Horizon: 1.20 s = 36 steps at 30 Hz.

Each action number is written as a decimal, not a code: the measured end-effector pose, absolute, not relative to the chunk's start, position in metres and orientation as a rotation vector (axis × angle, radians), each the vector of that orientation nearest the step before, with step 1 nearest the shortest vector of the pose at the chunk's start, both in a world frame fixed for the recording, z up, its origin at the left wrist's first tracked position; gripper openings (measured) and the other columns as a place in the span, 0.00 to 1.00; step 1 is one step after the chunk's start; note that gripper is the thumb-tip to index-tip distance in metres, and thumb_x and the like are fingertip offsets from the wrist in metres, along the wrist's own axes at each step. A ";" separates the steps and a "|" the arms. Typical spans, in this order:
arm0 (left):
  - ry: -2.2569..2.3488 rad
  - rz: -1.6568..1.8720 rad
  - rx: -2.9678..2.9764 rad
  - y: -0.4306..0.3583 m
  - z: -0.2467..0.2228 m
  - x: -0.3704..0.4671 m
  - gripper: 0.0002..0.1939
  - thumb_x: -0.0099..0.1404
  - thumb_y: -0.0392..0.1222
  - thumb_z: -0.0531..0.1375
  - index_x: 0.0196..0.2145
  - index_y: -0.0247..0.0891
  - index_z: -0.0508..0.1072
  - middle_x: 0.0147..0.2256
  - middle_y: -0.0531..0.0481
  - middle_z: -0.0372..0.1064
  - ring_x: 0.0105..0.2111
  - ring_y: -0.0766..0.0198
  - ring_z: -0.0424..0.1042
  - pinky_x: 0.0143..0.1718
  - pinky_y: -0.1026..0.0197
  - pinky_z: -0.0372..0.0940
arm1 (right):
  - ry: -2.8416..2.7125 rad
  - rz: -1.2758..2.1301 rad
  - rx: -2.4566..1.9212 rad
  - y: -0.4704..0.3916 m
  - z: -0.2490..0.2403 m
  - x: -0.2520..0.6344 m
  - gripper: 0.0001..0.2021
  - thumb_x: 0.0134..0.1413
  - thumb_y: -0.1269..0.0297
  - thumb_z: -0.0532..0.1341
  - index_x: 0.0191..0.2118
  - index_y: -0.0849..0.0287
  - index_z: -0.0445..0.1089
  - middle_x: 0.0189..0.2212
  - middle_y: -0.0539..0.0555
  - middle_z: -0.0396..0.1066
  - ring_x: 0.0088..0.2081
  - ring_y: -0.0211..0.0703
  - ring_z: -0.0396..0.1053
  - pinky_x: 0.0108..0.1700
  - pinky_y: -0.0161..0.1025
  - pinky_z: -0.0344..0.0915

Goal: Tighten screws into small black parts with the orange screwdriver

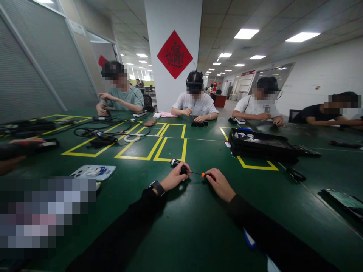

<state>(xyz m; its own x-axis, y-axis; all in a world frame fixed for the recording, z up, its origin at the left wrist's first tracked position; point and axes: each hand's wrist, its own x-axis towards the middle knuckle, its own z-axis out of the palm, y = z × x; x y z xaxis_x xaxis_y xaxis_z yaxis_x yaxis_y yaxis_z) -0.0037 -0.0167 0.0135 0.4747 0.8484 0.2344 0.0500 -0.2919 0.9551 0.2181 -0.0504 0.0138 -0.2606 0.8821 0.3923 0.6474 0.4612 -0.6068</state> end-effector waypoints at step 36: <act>0.768 0.953 1.671 -0.017 0.015 -0.003 0.15 0.49 0.27 0.52 0.36 0.36 0.61 0.30 0.53 0.62 0.31 0.68 0.64 0.31 0.65 0.59 | -1.982 0.430 -1.257 -0.051 0.015 0.216 0.13 0.57 0.64 0.48 0.32 0.59 0.68 0.37 0.56 0.64 0.42 0.42 0.61 0.48 0.43 0.56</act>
